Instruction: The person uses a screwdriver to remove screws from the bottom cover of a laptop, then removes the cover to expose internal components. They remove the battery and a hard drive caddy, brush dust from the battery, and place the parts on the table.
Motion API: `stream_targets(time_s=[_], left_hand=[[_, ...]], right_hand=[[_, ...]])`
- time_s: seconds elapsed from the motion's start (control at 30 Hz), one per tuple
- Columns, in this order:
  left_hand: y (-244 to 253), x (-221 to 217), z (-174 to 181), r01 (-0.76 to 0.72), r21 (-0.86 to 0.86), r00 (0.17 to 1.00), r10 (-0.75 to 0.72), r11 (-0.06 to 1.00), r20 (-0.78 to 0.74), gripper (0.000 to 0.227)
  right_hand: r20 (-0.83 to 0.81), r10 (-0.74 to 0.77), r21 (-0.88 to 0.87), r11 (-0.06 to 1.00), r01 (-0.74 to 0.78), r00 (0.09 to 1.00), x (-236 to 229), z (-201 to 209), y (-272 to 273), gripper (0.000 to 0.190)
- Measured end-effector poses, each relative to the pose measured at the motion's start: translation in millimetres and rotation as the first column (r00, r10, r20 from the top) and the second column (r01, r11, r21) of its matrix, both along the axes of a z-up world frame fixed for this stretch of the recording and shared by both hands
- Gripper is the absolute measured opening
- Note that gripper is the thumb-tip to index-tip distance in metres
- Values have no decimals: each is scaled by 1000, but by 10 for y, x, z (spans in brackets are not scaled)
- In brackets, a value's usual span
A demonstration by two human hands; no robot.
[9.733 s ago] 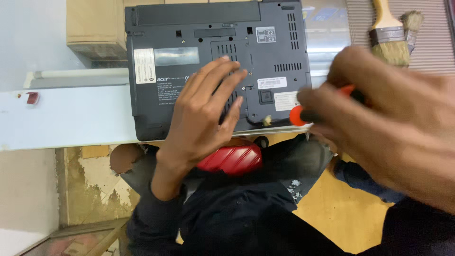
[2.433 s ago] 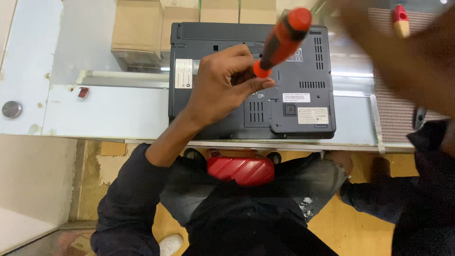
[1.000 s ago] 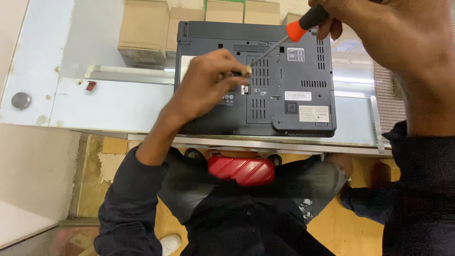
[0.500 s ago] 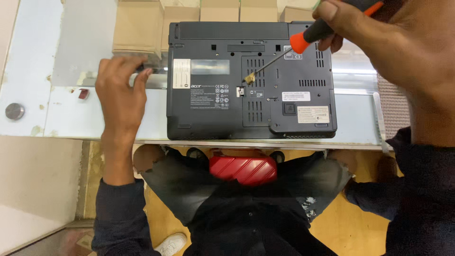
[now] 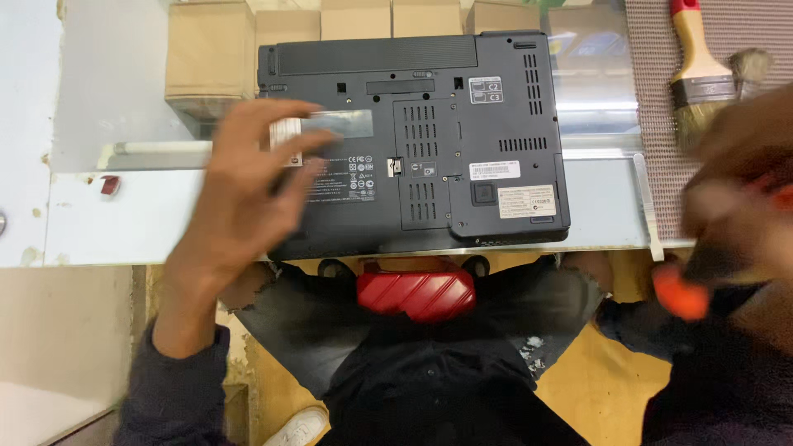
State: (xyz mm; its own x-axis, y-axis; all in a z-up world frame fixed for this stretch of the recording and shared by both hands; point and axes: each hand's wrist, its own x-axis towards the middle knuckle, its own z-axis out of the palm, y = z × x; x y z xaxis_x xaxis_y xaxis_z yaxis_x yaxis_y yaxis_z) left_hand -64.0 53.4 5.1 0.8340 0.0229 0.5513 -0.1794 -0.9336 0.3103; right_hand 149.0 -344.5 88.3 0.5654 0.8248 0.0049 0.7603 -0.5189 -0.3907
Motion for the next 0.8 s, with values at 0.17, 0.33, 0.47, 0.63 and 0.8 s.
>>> stream_targets(time_s=[0.17, 0.33, 0.47, 0.63, 0.8], left_hand=[[-387, 592, 140, 425, -67, 874, -429, 903, -227, 39], [-706, 967, 295, 133, 12, 759, -94, 991, -644, 107], [-904, 1104, 278, 53, 77, 606, 29, 996, -795, 109], [-1063, 1177, 252, -42, 102, 597, 107, 994, -795, 112], [-1233, 1298, 123, -159, 93, 638, 174, 983, -750, 117]], right_hand=[[-133, 109, 164, 983, -87, 985, -694, -276, 511, 23], [-358, -57, 246, 957, 153, 932, -797, -697, 567, 22], [-382, -122, 251, 941, 229, 916, -801, -831, 548, 21], [-309, -116, 235, 952, 195, 944, -824, -901, 553, 27], [-146, -193, 193, 956, 219, 970, -938, -1012, 551, 32]])
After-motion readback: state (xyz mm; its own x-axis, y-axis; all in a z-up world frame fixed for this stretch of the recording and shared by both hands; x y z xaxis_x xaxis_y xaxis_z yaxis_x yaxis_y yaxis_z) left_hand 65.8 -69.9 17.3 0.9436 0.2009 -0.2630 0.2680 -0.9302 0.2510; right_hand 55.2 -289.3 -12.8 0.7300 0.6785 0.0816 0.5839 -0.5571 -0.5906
